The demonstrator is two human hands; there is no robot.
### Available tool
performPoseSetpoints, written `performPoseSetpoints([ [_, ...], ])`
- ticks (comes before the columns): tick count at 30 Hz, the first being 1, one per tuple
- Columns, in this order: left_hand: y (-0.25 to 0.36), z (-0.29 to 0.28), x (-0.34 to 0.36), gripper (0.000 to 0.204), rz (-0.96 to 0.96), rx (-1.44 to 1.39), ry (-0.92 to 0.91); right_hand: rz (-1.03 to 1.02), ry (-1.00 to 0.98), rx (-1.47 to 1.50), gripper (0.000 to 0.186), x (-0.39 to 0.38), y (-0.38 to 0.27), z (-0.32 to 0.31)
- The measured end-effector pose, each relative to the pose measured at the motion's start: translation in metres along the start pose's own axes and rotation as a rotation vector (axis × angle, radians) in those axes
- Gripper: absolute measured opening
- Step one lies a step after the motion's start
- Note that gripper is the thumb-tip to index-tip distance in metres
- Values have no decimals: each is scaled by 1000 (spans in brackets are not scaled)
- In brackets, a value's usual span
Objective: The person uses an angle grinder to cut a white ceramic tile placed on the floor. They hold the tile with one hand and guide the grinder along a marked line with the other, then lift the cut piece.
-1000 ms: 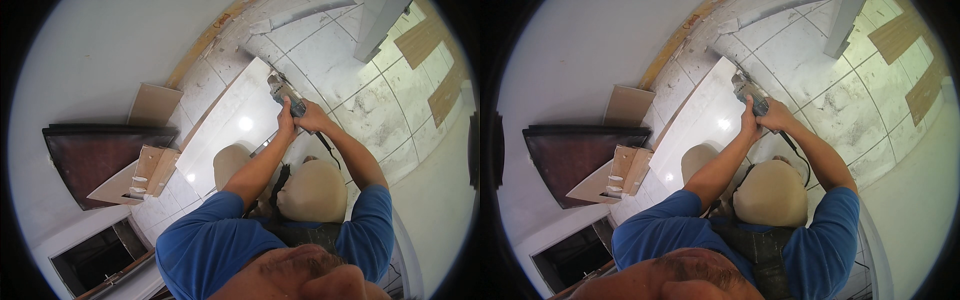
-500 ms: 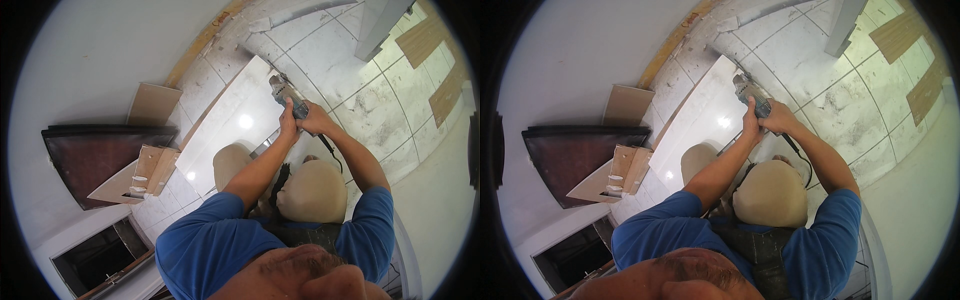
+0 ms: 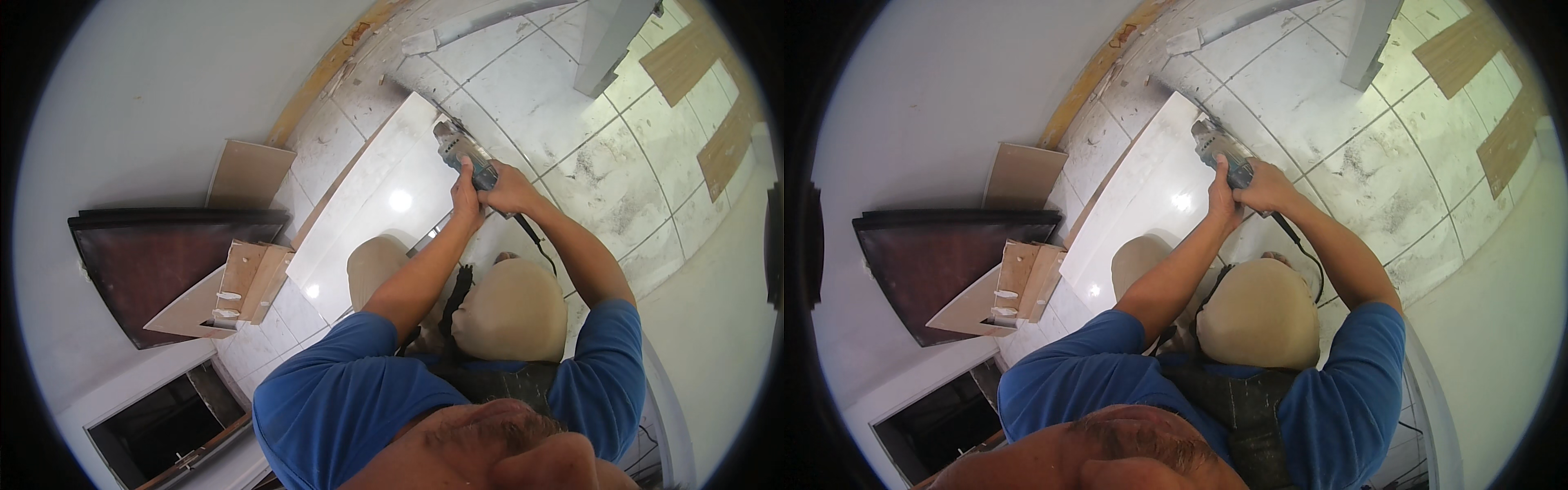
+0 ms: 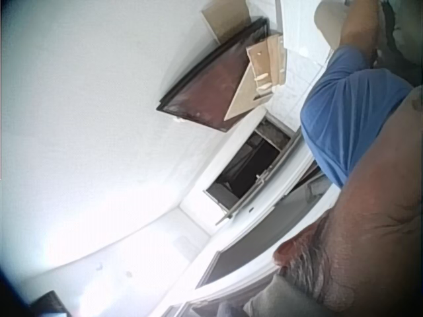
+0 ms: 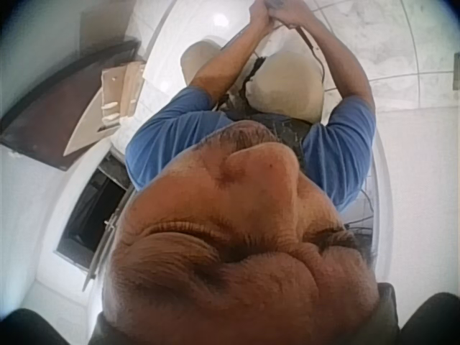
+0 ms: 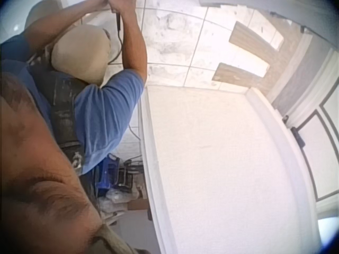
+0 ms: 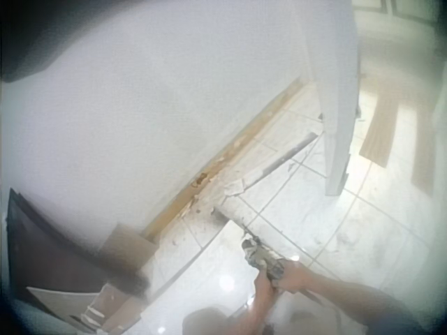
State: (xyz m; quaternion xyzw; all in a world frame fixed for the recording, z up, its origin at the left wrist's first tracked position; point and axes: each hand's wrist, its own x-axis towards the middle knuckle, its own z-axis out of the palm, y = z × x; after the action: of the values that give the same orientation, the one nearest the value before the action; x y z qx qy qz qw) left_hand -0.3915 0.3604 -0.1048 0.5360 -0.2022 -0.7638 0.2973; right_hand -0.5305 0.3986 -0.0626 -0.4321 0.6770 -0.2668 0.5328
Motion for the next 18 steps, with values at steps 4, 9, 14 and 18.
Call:
performPoseSetpoints([
  [4,3,-2,3,64,-4,11,-14,7,14,0,62,3,0,3],
  [9,6,1,3,64,6,11,-27,3,9,-19,62,7,-2,2],
  [14,4,2,3,64,28,-14,-31,-3,2,-33,63,6,-2,2],
  [18,4,5,-3,65,23,-26,-25,-7,12,-24,64,4,2,2],
])
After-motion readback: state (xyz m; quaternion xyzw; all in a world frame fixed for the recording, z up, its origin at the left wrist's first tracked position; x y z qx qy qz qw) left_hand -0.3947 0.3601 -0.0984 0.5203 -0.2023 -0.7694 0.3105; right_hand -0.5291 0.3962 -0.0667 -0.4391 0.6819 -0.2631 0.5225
